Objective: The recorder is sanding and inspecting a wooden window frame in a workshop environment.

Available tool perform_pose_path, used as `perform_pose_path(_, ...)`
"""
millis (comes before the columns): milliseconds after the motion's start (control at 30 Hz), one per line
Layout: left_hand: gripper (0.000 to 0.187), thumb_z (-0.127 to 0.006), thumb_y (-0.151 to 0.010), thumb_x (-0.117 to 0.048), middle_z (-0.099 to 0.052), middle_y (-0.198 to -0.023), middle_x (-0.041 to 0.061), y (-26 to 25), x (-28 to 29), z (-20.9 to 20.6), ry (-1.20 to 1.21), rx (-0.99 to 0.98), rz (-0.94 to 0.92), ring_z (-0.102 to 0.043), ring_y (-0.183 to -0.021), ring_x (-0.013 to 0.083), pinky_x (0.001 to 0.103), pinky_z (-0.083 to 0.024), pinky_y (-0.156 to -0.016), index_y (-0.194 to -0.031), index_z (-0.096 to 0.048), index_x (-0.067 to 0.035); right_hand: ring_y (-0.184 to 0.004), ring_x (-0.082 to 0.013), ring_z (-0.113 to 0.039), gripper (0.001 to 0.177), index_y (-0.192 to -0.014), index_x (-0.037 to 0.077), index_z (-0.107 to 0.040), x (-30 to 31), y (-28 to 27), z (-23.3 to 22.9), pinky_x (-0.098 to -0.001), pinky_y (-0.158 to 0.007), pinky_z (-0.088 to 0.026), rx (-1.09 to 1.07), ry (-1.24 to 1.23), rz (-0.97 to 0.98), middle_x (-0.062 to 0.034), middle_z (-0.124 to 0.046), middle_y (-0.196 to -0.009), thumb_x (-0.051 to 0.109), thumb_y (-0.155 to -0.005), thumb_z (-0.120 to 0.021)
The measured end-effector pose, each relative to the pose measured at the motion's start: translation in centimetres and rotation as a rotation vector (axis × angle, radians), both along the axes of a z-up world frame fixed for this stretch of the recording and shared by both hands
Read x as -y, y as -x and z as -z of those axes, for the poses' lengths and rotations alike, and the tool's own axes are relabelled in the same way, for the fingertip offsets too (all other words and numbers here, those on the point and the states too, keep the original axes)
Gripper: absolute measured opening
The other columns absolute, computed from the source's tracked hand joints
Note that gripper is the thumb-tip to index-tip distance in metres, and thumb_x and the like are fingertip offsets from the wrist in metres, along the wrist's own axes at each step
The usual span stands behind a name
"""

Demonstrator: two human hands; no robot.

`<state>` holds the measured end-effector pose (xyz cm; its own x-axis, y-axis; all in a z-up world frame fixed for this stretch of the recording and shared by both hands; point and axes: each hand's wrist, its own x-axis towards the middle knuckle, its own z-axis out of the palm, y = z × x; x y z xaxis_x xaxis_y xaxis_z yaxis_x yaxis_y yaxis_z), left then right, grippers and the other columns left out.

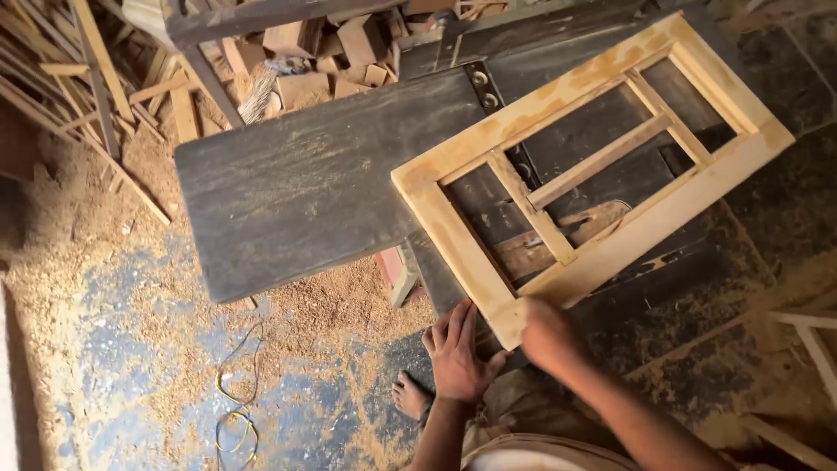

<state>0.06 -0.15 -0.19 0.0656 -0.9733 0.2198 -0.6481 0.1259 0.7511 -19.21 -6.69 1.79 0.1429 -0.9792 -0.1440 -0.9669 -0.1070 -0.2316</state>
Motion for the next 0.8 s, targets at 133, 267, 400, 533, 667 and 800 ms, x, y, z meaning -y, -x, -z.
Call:
perform_pose_path(133,0.094,-0.081,-0.07,-0.053,-0.05,-0.151,0.007,0.4,-0.4,1.6,0.012,0.075,-0.001,-0.044,-0.133,0.0332,0.058,-0.028,-0.11,-0.147,-0.05,-0.007,-0.09,-0.0337,-0.069,0.03,-0.101,-0.001,-0.065,-3.7,-3.4,-1.8,-0.0446,-0.079,-0.057,-0.06,-0.098,-0.195,-0.0212,-0.069,-0.098,0.017,-0.079,-0.07)
perform_pose_path(267,0.09,-0.073,-0.076,-0.052,-0.046,-0.154,0.009,0.5,0.2,0.0,-0.019,0.195,-0.002,-0.04,-0.138,0.0322,0.059,-0.025,-0.112,-0.148,-0.047,-0.004,-0.096,-0.0358,-0.07,0.019,-0.099,0.001,-0.07,-5.4,-1.2,-3.2,-0.0456,-0.085,-0.057,0.258,-0.172,-0.282,-0.0191,-0.074,-0.097,-0.003,-0.081,-0.063)
perform_pose_path(400,0.093,-0.071,-0.079,-0.054,-0.034,-0.159,0.016,3.8,-0.3,-2.8,-0.139,0.279,-0.013,-0.031,-0.144,0.0376,0.065,-0.021,-0.109,-0.147,-0.042,0.002,-0.101,-0.029,-0.074,0.045,-0.117,0.004,-0.071,-3.9,7.7,-4.3,-0.0392,-0.091,-0.058,0.354,-0.223,-0.065,-0.0165,-0.076,-0.111,-0.011,-0.077,-0.055)
perform_pose_path(533,0.088,-0.069,-0.085,-0.055,-0.016,-0.167,0.019,5.3,0.0,-5.2,-0.484,0.449,0.007,-0.016,-0.154,0.039,0.069,-0.017,-0.109,-0.148,-0.041,0.0,-0.111,-0.0264,-0.074,0.047,-0.137,0.012,-0.061,-3.9,18.1,-1.4,-0.0419,-0.095,-0.061,0.247,-0.58,0.228,-0.012,-0.072,-0.126,0.002,-0.092,-0.058)
perform_pose_path(667,0.087,-0.082,-0.065,-0.048,-0.02,-0.168,0.003,6.1,0.6,-2.1,-0.539,0.354,-0.196,-0.027,-0.15,0.0275,0.057,-0.028,-0.116,-0.143,-0.053,-0.021,-0.128,-0.0256,-0.065,0.049,-0.144,0.016,-0.057,-2.3,28.1,5.2,-0.0456,-0.104,-0.057,0.361,-0.836,0.25,-0.007,-0.066,-0.142,0.012,-0.096,-0.059)
perform_pose_path(800,0.101,-0.072,-0.069,-0.054,-0.029,-0.168,-0.011,5.2,1.1,14.2,-0.551,0.45,-0.483,-0.045,-0.133,0.0239,0.05,-0.038,-0.106,-0.158,-0.039,-0.019,-0.13,-0.0353,-0.068,0.056,-0.15,0.014,-0.053,1.8,32.3,2.6,-0.0556,-0.106,-0.056,0.818,-1.094,0.729,-0.0078,-0.061,-0.144,0.015,-0.096,-0.067)
